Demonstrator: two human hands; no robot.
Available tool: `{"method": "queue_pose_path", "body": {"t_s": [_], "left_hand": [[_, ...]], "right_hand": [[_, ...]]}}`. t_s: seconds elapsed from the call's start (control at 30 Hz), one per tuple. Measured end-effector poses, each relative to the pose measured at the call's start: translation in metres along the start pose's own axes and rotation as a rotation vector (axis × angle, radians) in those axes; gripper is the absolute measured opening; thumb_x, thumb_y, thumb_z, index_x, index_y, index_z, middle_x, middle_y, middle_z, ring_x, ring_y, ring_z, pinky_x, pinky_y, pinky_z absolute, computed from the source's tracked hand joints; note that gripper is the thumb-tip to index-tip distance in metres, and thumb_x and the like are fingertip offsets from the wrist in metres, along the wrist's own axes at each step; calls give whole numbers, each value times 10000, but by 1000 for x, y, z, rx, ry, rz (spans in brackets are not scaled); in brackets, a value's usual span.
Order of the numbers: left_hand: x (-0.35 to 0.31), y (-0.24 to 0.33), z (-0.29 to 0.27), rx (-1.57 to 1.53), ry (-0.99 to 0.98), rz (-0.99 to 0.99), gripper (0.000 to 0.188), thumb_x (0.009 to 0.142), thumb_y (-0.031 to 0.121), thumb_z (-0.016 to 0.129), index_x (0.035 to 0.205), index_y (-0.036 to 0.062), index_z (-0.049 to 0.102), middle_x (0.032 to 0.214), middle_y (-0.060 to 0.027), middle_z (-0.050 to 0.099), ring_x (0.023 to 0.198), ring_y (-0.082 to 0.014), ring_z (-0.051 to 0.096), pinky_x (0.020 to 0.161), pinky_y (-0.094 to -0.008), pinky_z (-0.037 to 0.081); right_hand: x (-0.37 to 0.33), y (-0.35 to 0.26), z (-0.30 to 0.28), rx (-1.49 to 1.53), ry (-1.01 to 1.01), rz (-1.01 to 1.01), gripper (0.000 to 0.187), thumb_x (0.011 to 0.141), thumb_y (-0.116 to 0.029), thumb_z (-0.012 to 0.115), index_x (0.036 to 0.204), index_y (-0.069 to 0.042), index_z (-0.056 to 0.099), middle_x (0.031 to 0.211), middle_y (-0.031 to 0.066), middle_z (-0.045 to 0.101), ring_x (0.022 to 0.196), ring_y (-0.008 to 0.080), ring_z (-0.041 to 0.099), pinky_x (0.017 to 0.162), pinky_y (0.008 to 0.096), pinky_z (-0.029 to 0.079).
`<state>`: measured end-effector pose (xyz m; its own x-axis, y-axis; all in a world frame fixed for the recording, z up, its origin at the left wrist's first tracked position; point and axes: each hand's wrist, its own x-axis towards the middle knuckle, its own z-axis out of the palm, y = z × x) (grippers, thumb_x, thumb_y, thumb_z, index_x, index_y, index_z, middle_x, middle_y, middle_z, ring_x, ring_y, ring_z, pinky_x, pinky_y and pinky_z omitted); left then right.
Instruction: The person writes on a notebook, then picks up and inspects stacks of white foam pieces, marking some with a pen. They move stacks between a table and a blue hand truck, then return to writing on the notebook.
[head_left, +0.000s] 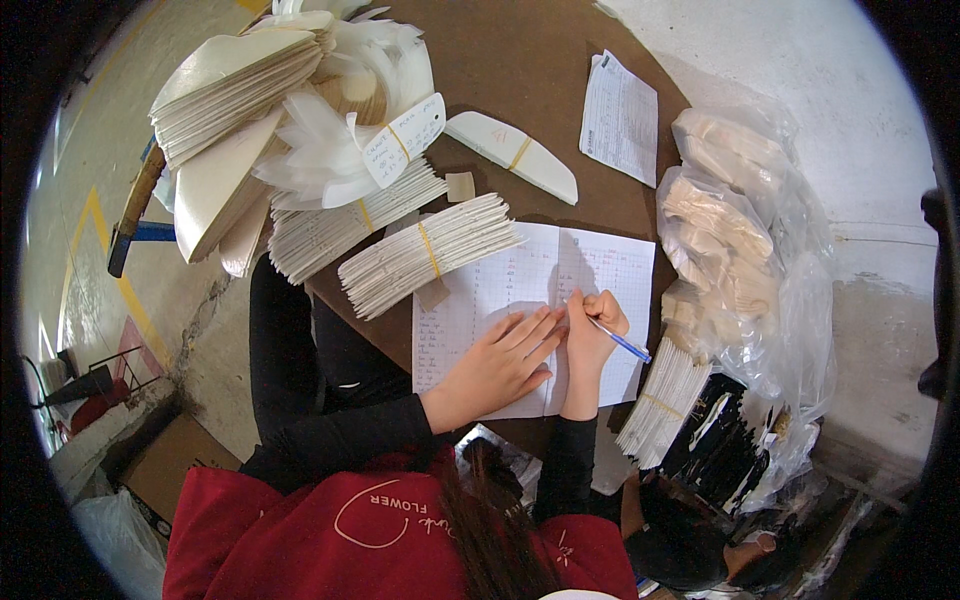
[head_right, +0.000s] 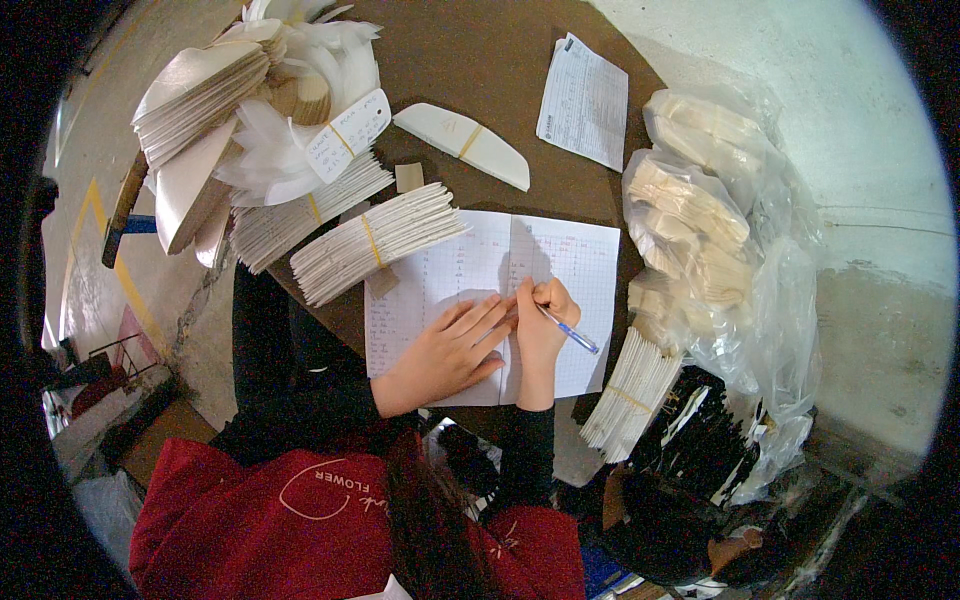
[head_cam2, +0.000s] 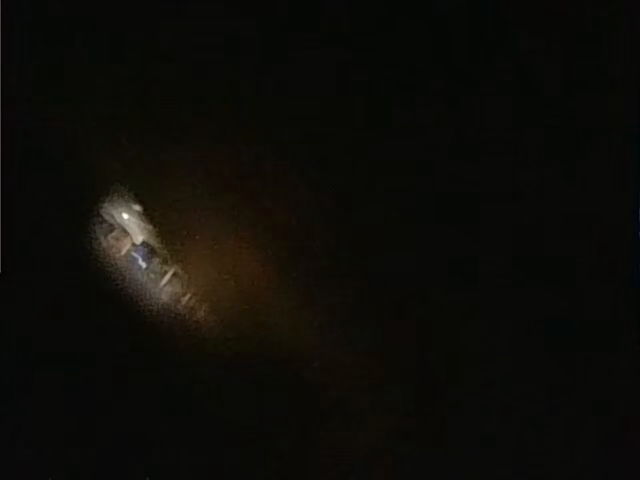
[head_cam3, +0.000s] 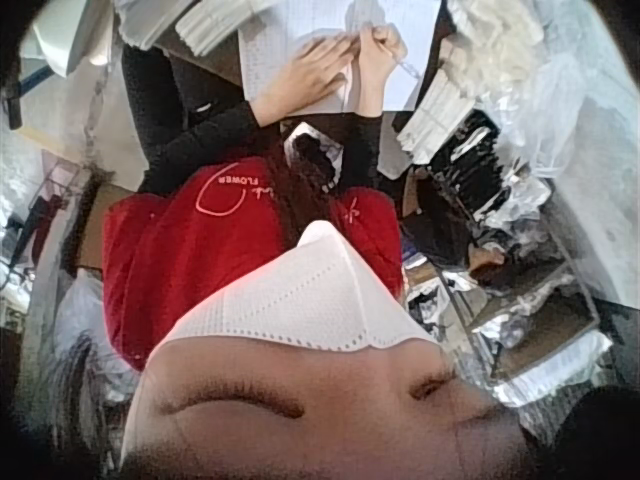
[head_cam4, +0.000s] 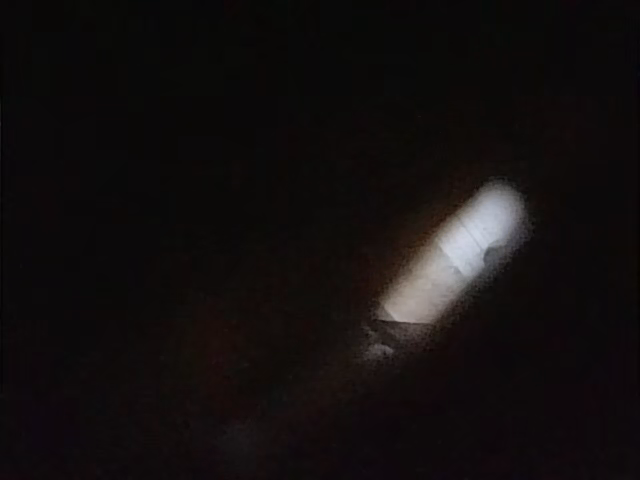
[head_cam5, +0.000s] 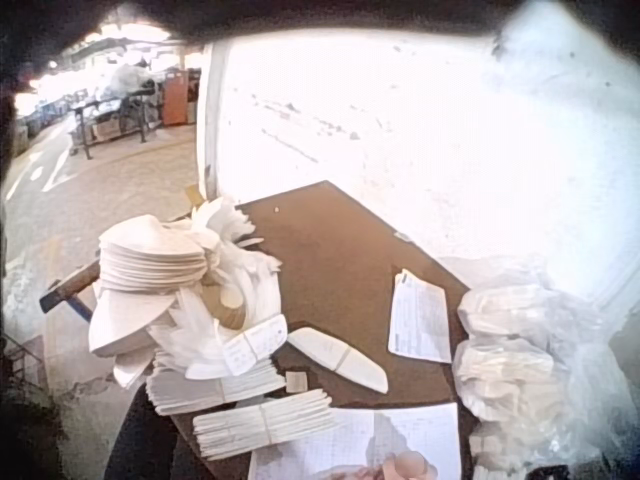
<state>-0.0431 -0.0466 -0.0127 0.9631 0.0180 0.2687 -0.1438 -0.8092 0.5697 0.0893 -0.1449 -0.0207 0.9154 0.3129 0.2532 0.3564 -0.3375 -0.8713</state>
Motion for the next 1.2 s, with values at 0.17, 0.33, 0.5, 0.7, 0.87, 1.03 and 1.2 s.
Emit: {"method": "queue_pose_path", "body": {"t_s": [0.17, 0.33, 0.5, 0.7, 0.87, 1.03, 1.2], "left_hand": [[0, 0, 0, -7, 5, 0, 537, 886, 314, 594, 1324, 26, 477, 1446, -150, 419, 1344, -262, 390, 1068, -387, 323], [0, 0, -1, -5, -2, -4, 546, 884, 315, 598, 1330, 27, 470, 1447, -143, 419, 1342, -262, 391, 1063, -389, 326], [-1, 0, 1, -11, 7, -6, 541, 879, 315, 605, 1320, 29, 476, 1439, -140, 426, 1337, -259, 393, 1059, -394, 329], [0, 0, 0, 0, 7, 4, 534, 878, 322, 605, 1308, 30, 484, 1433, -144, 430, 1338, -263, 390, 1060, -395, 328], [0, 0, -1, -18, -29, -9, 513, 914, 311, 566, 1324, 14, 480, 1446, -156, 415, 1373, -258, 355, 1109, -396, 297], [-1, 0, 2, -1, 12, 1, 530, 884, 328, 599, 1311, 33, 487, 1438, -143, 427, 1340, -260, 390, 1069, -395, 321], [0, 0, 1, 8, 7, -4, 528, 887, 327, 596, 1311, 33, 486, 1440, -143, 425, 1341, -260, 390, 1070, -394, 320]], "right_hand": [[1, 5, -2, 51, 51, 36, 426, 796, 39, 691, 588, -70, 336, 515, -6, 410, 506, 50, 328, 456, 255, 293], [1, 6, -2, 6, 19, 49, 423, 795, 33, 693, 588, -66, 337, 514, 2, 405, 507, 56, 327, 458, 258, 293], [0, 4, -1, 11, 9, 22, 430, 794, 34, 692, 594, -66, 325, 511, 3, 388, 502, 61, 316, 452, 262, 285], [0, 3, -1, 31, -1, 23, 434, 793, 54, 679, 597, -65, 310, 510, -3, 369, 501, 59, 304, 450, 257, 278], [0, 2, -2, 25, -13, 30, 437, 790, 62, 674, 596, -64, 304, 513, -3, 365, 508, 55, 302, 451, 257, 273], [-1, 10, -2, 47, 28, 28, 428, 784, 67, 672, 591, -58, 312, 514, -1, 365, 509, 59, 304, 451, 266, 274], [0, 3, 0, -21, 26, 8, 406, 780, 66, 670, 587, -45, 330, 515, 10, 377, 507, 64, 317, 459, 266, 283]]}}
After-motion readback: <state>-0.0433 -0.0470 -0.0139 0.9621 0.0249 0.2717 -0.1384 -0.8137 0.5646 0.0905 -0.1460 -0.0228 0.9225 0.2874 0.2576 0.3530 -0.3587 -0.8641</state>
